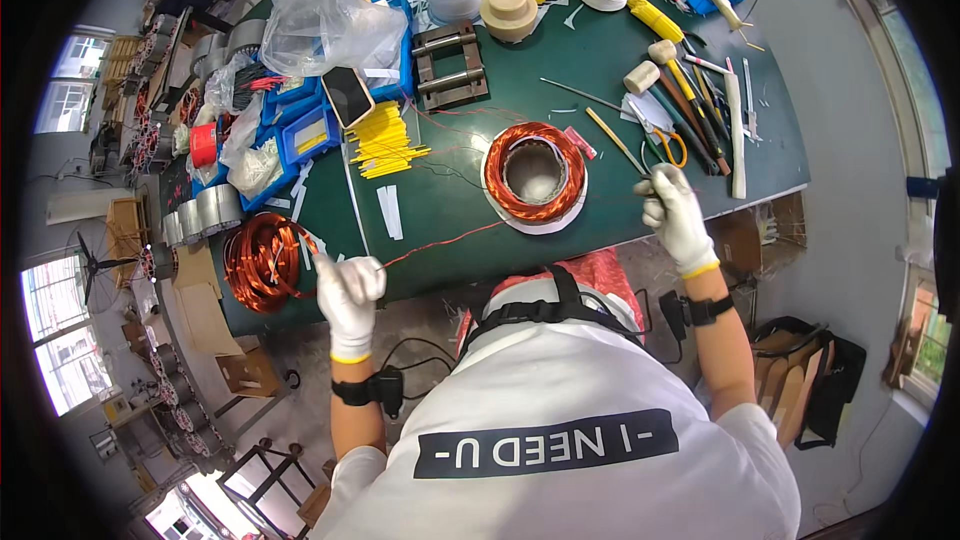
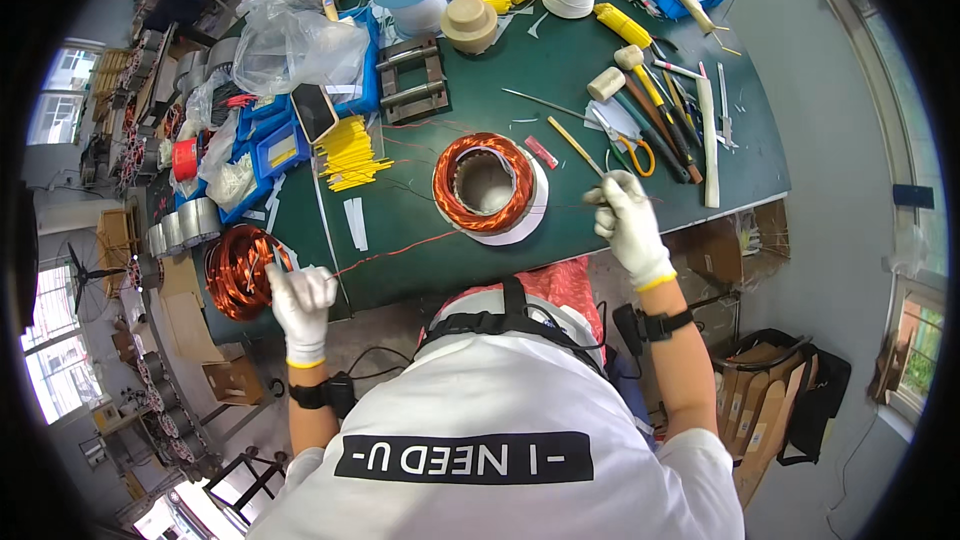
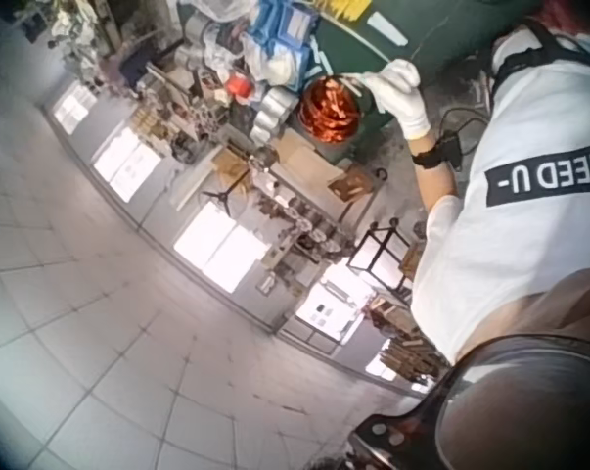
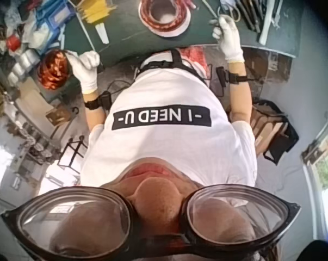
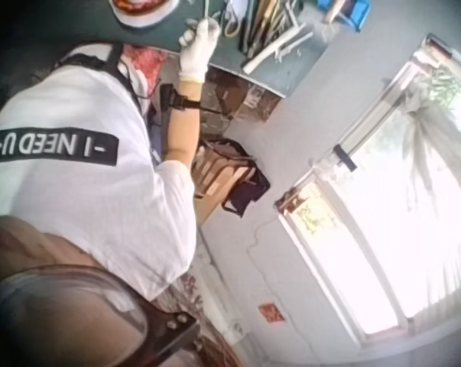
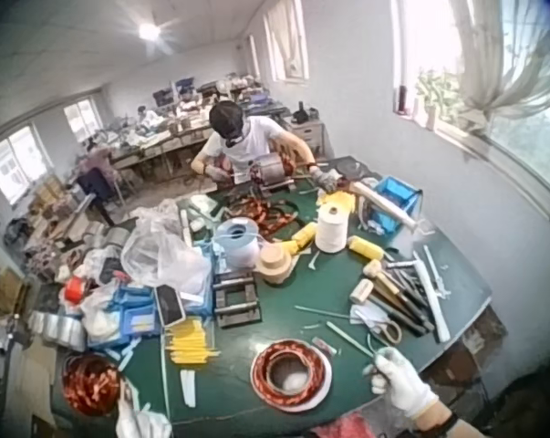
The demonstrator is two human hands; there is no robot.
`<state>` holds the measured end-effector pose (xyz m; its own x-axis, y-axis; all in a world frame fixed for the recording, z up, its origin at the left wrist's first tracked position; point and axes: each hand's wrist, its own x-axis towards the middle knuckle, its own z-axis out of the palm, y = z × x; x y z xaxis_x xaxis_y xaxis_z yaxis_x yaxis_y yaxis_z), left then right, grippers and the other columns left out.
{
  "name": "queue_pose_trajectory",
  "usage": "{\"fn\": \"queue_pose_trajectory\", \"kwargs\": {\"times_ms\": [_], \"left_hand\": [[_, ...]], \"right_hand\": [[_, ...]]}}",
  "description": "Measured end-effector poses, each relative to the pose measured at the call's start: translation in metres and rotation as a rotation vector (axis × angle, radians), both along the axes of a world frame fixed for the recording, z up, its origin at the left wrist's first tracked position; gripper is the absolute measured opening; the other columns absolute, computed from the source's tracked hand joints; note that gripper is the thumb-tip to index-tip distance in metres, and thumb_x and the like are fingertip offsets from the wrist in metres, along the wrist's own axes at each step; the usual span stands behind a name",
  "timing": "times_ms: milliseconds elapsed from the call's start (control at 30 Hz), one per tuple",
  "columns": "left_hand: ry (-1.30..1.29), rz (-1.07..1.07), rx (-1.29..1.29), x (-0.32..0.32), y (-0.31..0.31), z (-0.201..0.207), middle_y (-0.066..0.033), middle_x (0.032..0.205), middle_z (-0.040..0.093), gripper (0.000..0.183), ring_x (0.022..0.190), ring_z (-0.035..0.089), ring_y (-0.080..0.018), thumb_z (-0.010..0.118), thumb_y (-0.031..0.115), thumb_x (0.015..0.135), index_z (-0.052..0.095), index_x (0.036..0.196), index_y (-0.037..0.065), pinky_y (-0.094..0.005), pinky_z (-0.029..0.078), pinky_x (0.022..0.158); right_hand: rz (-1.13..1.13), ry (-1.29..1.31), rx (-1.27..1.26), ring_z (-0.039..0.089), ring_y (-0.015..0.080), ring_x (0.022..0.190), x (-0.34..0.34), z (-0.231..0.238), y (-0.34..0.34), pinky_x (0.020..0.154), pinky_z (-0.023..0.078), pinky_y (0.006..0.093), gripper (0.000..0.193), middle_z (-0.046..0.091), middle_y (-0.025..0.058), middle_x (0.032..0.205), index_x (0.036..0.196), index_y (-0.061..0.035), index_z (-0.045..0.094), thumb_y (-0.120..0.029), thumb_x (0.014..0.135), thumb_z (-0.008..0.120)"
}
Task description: The person places a stator on a stand, inserts a paper strip into the core, and uses a metal tool to press copper wire coils into the slots. After positioning the wires, the person inserts another paper strip and presses it down with the tool.
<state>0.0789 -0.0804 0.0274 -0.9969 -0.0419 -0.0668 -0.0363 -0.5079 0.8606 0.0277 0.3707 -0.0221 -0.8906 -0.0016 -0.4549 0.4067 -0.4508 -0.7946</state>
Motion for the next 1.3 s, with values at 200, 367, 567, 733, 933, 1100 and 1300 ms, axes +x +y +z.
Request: {"fn": "queue_pose_trajectory", "kwargs": {"times_ms": [200, 367, 567, 733, 933, 1100, 1300], "left_hand": [[0.12, 0.311, 0.002, -0.013, -0.096, 0.025, -0.001, 0.064, 0.045, 0.047, 0.064, 0.046, -0.0165, 0.047, 0.042, 0.102, 0.049, 0.065, 0.013, -0.0309, 0.04, 0.059], [-0.173, -0.46, -1.479, -0.024, -0.02, -0.018, -0.0258, 0.149, 0.035, 0.119, 0.14, 0.032, -0.0386, 0.086, 0.049, 0.061, 0.025, 0.15, -0.001, -0.0439, 0.028, 0.115], [-0.139, -0.52, -1.113, -0.063, 0.126, -0.081, -0.0356, 0.152, 0.017, 0.12, 0.144, 0.022, -0.0396, 0.074, 0.05, 0.077, 0.001, 0.148, -0.013, -0.0411, 0.022, 0.118], [-0.222, -0.135, -0.453, -0.13, 0.146, -0.117, -0.0181, 0.128, 0.056, 0.053, 0.118, 0.054, -0.0245, 0.049, 0.031, 0.101, 0.038, 0.14, -0.003, -0.0331, 0.041, 0.104], [-0.291, 0.206, 0.166, -0.156, 0.137, -0.1, -0.0085, 0.085, 0.061, 0.023, 0.085, 0.062, -0.0224, 0.046, 0.025, 0.102, 0.056, 0.102, 0.004, -0.0387, 0.049, 0.093], [-0.339, 0.319, 0.747, -0.153, 0.034, -0.072, 0.0072, 0.048, 0.021, 0.034, 0.039, 0.022, -0.0068, 0.047, 0.036, 0.1, 0.046, 0.071, 0.018, -0.0247, 0.033, 0.048], [-0.139, 0.276, 0.768, -0.09, 0.004, -0.02, 0.0065, 0.046, 0.024, 0.051, 0.039, 0.024, -0.0069, 0.046, 0.045, 0.1, 0.036, 0.057, 0.019, -0.0251, 0.025, 0.043]], "right_hand": [[-0.263, 0.211, 0.074, 0.062, 0.0164, 0.079, 0.005, 0.042, 0.045, 0.071, 0.053, 0.0285, 0.037, 0.062, 0.0077, 0.092, 0.13, 0.0008, 0.05, -0.022, 0.101, 0.054], [-0.222, 0.121, 0.471, 0.058, 0.0213, 0.096, 0.022, -0.004, 0.087, 0.086, 0.048, 0.0307, 0.056, 0.059, 0.0149, 0.117, 0.136, 0.0027, 0.043, -0.028, 0.094, 0.062], [0.663, 0.188, 0.931, 0.039, 0.04, 0.136, 0.011, -0.033, -0.029, 0.112, 0.032, 0.0414, 0.111, 0.039, 0.0326, 0.145, 0.146, 0.0116, 0.023, -0.046, 0.071, 0.081], [0.779, 0.316, 0.673, 0.053, 0.0324, 0.125, -0.136, -0.021, -0.083, 0.104, 0.042, 0.0367, 0.077, 0.053, 0.0298, 0.132, 0.139, 0.0055, 0.044, -0.042, 0.084, 0.07], [0.73, 0.436, 0.752, 0.063, 0.0245, 0.101, -0.166, -0.025, -0.118, 0.088, 0.049, 0.0326, 0.036, 0.066, 0.0177, 0.107, 0.109, 0.0023, 0.063, -0.029, 0.093, 0.06], [0.018, -0.142, -0.539, 0.053, 0.0201, 0.074, -0.127, -0.047, -0.063, 0.084, 0.049, 0.043, 0.037, 0.056, 0.0084, 0.087, 0.093, -0.0059, 0.055, -0.043, 0.095, 0.061], [-0.343, 0.01, -0.34, 0.03, 0.0038, 0.048, -0.123, 0.015, -0.009, 0.054, 0.034, 0.0225, 0.028, 0.04, -0.0108, 0.065, 0.102, -0.0148, 0.063, -0.042, 0.096, 0.06]]}}
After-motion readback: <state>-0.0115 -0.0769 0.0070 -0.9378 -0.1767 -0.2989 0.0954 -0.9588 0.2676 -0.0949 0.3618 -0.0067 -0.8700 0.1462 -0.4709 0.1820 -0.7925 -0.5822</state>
